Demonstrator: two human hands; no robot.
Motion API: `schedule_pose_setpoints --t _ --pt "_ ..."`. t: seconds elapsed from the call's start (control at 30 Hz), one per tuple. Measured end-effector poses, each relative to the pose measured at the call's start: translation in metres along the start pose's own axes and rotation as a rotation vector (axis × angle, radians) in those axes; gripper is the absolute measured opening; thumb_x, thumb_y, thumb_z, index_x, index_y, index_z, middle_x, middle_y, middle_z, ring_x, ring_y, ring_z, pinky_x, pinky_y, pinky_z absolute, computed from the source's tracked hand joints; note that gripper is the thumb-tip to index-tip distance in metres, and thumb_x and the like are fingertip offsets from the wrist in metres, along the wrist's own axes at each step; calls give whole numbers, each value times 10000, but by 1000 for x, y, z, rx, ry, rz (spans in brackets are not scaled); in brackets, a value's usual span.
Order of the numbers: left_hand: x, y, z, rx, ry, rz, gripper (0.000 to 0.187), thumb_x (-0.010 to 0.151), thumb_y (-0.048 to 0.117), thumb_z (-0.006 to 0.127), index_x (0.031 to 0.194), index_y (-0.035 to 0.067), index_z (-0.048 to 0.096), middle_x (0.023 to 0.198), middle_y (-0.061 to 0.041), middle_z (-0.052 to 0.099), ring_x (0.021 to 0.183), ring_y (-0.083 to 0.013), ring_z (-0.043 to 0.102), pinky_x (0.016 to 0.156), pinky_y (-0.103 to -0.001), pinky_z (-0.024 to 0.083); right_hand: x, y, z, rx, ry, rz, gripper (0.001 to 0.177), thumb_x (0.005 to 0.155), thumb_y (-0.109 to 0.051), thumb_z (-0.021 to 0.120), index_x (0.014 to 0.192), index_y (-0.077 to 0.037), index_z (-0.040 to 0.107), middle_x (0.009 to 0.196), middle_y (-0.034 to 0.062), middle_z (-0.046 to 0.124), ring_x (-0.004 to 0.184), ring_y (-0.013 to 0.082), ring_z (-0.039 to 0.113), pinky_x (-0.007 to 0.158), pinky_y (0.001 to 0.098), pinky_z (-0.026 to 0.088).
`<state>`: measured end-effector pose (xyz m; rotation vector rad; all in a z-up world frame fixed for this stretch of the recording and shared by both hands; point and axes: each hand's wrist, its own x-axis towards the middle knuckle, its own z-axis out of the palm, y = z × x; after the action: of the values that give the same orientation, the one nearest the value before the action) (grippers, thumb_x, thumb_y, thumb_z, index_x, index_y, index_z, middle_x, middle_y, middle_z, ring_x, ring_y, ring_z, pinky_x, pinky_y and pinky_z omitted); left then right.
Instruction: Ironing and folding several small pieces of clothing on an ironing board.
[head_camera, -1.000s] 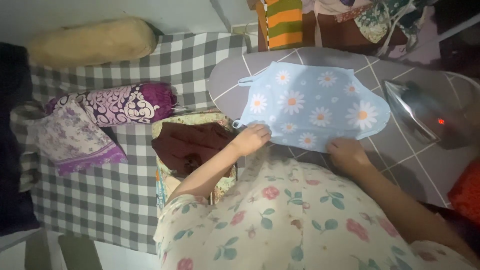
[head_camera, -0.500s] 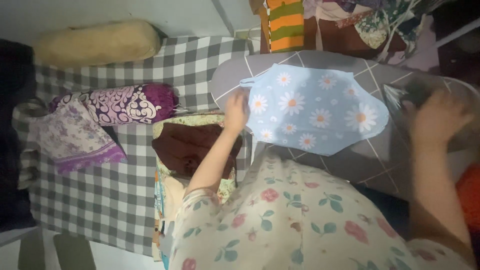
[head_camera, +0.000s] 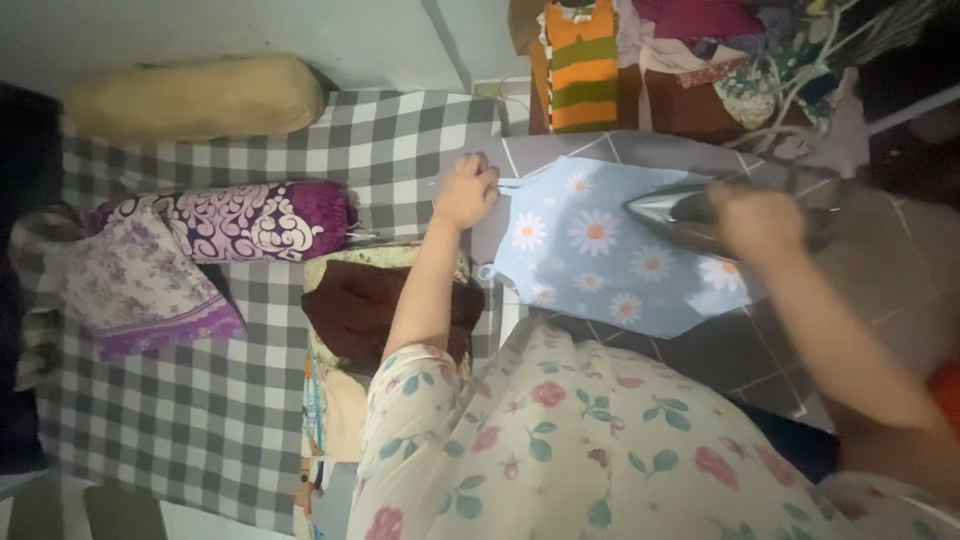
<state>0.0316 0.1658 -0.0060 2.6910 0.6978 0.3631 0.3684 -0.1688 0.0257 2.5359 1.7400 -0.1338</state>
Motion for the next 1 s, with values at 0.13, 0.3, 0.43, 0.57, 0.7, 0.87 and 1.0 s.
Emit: schedule_pose_setpoints --t 0.13,0.3,0.43,0.57,0.7,0.87,1.0 --pt "-1 -19 -3 70 -7 88 255 793 199 705 1033 115 689 1120 -122 583 1112 -361 552 874 -493 495 19 -54 -43 62 0 35 540 785 -626 723 994 -128 735 877 166 757 825 340 751 738 473 584" --pt "0 -28 3 -57 -65 -17 154 841 185 687 991 157 662 1102 -72 578 1115 -323 556 889 -477 499 55 -119 -41 304 140 28 418 888 -533 754 1007 -133 741 911 153 747 808 349 731 723 477 566" --pt "-3 -33 -11 -87 -63 16 177 825 168 688 997 149 650 1101 -84 568 1096 -333 550 907 -473 492 100 -175 -39 344 61 59 335 803 -443 756 996 -170 762 875 134 757 749 360 729 668 500 553" --pt "0 -37 -16 -79 -65 63 183 817 155 684 998 149 657 1077 -85 559 1075 -331 547 915 -463 483 100 -169 -53 236 60 2 447 830 -535 764 1023 -133 732 873 127 753 764 347 732 682 479 560" --pt "-1 -46 -8 -119 -50 55 176 810 151 691 984 152 662 1075 -83 562 1068 -332 547 919 -463 470 53 -115 -49 159 -211 79 492 913 -621 694 1090 -164 737 873 127 763 739 312 764 683 445 600" --pt "-15 -36 -1 -125 39 -1 224 845 193 683 1061 142 659 1113 -107 596 1087 -352 556 932 -470 458 30 -124 -45 72 -249 -15 519 857 -640 703 1149 -213 735 962 113 769 864 295 759 780 442 595" --pt "-59 -14 21 -235 138 -293 376 1024 334 599 1251 35 593 1180 -181 604 1124 -348 565 988 -465 450 60 -203 -63 256 110 11 635 716 -555 786 1212 -164 723 917 159 770 811 374 731 819 641 511"
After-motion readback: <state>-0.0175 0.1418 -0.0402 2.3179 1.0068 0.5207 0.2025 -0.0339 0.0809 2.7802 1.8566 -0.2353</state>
